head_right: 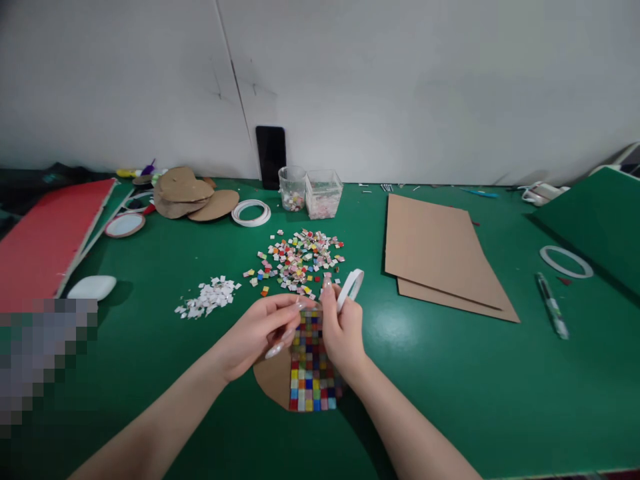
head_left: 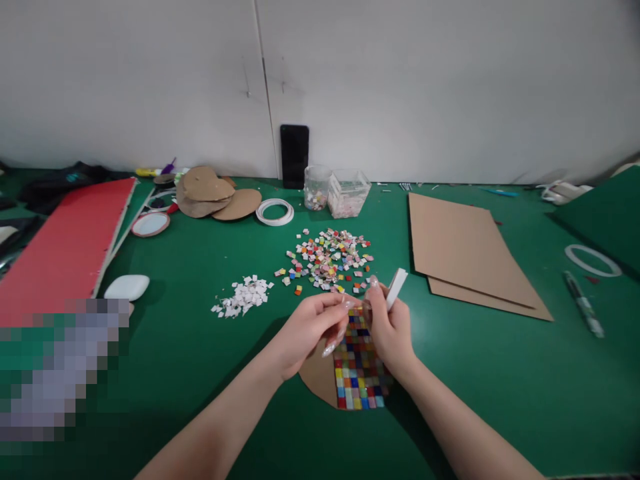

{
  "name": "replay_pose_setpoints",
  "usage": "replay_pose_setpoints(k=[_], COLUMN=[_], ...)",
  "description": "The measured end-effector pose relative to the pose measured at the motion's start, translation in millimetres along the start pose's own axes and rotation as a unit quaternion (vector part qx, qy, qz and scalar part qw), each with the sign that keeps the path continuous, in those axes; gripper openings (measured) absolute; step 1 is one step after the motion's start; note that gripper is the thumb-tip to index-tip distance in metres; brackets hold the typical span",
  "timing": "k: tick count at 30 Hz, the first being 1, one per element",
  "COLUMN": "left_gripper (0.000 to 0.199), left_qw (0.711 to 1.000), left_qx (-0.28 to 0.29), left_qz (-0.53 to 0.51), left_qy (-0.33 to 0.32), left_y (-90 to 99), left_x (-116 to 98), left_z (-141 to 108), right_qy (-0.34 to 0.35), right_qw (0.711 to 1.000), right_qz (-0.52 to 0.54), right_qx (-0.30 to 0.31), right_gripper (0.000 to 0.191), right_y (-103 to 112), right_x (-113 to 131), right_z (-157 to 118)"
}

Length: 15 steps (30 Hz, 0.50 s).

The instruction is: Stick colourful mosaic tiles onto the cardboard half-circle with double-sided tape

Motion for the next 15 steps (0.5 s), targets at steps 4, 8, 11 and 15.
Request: replay_pose_setpoints(k=[4, 8, 11, 15], left_gripper=[0.024, 0.025, 0.024, 0.029], left_qw=[0.999, 0.996, 0.991, 0.986], left_qx=[0.014, 0.022, 0.004, -0.010], left_qz=[0.049, 0.089, 0.130, 0.168], left_qy=[-0.005, 0.011, 0.023, 0.010], left_y=[-1.5, -3.5, -3.8, -3.5], left_x=[-0.3, 5.0, 8.3, 9.2], left_z=[-0.1, 1.4, 2.2, 1.9], right_qy=[-0.031, -0.059, -0.063, -0.060], right_qw=[0.998, 0.994, 0.994, 0.993], right_qz=[0.037, 0.071, 0.077, 0.087], right_qx=[-0.047, -0.051, -0.047, -0.047], right_gripper=[0.043, 0.044, 0.044, 0.043], right_y=[4.4, 4.3, 3.9, 3.8], right_x=[2.4, 2.7, 1.5, -0.3], right_z=[6.5, 9.0, 8.9, 8.5])
Point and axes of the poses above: each hand's wrist, its own z-axis towards the middle knuckle, its own y-axis out of the back of the hand, x = y × z, the point moved 4 cm from there along z, towards the middle knuckle, and after that the axes turned 8 degrees about y, right-handed, at the moved point
